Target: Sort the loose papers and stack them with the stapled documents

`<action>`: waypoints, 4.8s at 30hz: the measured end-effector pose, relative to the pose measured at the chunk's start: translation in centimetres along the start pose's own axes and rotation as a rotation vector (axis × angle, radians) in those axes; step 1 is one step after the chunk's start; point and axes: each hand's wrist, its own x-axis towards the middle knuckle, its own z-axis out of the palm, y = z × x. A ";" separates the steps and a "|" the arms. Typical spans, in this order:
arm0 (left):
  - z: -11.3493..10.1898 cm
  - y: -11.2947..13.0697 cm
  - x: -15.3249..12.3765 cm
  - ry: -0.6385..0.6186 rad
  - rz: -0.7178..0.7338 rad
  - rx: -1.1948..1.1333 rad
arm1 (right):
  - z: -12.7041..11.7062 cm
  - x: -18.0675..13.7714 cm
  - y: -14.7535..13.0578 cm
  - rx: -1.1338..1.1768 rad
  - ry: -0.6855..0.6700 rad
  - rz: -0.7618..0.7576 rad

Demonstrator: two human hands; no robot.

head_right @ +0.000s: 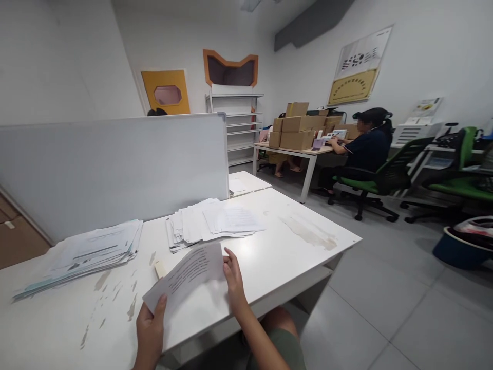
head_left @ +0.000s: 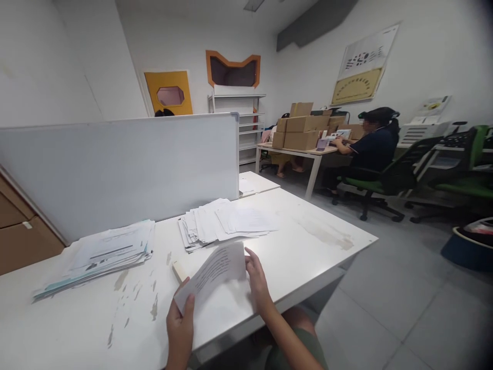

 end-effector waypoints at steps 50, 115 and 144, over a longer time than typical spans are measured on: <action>-5.4 1.1 -2.8 -0.057 0.170 1.047 | -0.7 0.2 -2.8 -0.557 -0.416 0.377; -3.0 -1.2 2.1 -0.330 0.279 0.874 | 26.8 11.2 3.0 -0.485 -0.314 0.084; -3.7 -2.7 5.1 -0.298 0.411 0.961 | -6.3 17.1 0.2 -1.596 -0.134 0.111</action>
